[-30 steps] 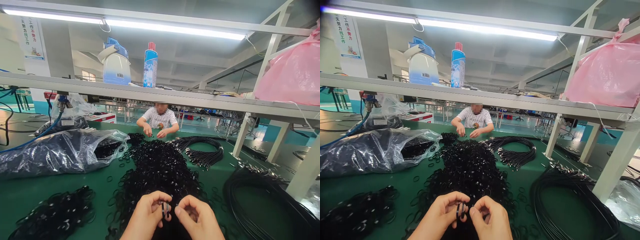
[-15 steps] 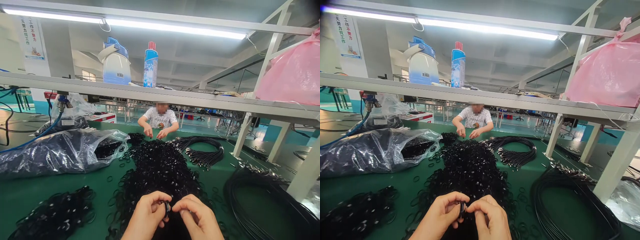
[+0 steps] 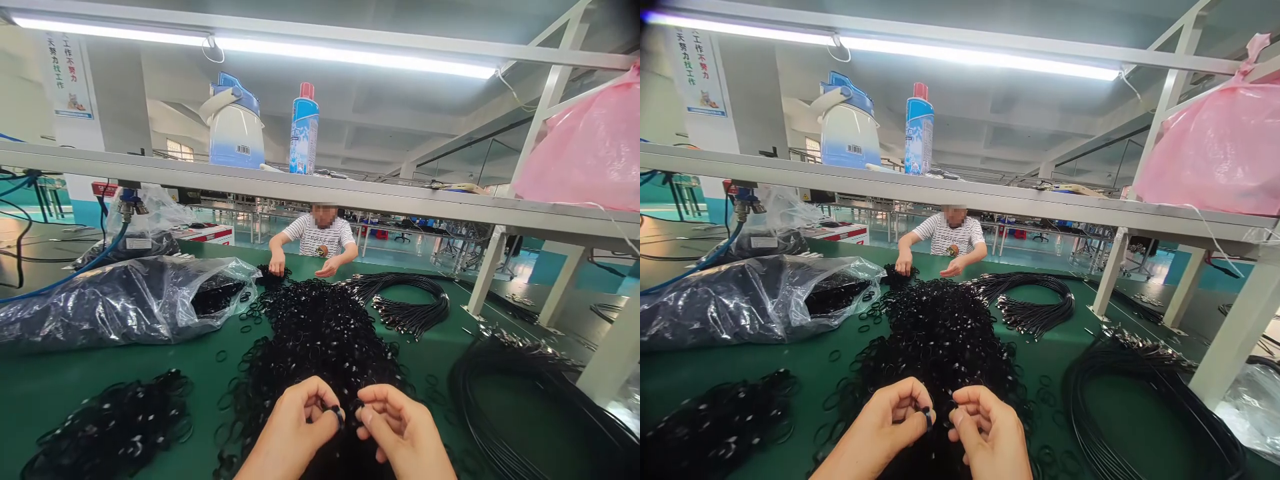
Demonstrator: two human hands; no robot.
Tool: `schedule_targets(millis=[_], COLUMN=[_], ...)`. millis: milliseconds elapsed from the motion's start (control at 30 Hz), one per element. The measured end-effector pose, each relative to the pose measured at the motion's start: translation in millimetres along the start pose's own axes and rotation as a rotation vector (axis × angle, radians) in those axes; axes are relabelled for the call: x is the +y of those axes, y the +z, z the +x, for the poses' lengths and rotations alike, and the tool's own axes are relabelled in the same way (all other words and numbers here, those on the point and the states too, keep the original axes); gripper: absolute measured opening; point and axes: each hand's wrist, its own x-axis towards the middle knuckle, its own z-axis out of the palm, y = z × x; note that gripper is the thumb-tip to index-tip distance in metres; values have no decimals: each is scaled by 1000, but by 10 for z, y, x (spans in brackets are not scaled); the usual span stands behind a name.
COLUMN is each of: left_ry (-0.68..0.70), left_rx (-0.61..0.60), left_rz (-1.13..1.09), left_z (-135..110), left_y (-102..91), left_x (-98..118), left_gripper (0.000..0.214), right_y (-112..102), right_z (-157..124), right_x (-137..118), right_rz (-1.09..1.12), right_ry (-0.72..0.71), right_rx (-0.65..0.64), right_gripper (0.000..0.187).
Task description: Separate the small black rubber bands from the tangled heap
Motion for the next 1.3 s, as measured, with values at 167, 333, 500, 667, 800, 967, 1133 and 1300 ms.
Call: schedule_targets(millis=[167, 333, 500, 667, 800, 967, 1133, 1300], left_ry=[-47, -31, -14, 2, -8, -91, -102, -84], left_rx=[-81, -86, -60, -8, -20, -62, -76, -84], left_rz=[-94, 14, 88, 167, 52, -118, -93, -97], left_z=[-13, -37, -42, -31, -24, 16, 30, -3], left_y=[27, 38, 31, 47, 39, 32, 34, 49], left_x=[11, 27, 48, 31, 23, -41, -71, -37], left_gripper=[20, 16, 19, 16, 14, 22, 22, 20], right_y=[15, 23, 18, 65, -10, -192, -194, -61], right_z=[-29, -38, -22, -17, 8, 30, -14, -30], right_x=[-39, -58, 10, 81, 63, -25, -55, -47], right_rz=[30, 58, -44, -72, -128, -334, -638, -368], right_ry=[2, -21, -57, -58, -115, -141, -343, -233], right_rx=[12, -39, -34, -82, 17, 17, 65, -110], right_gripper=[29, 33, 35, 21, 18, 19, 21, 22])
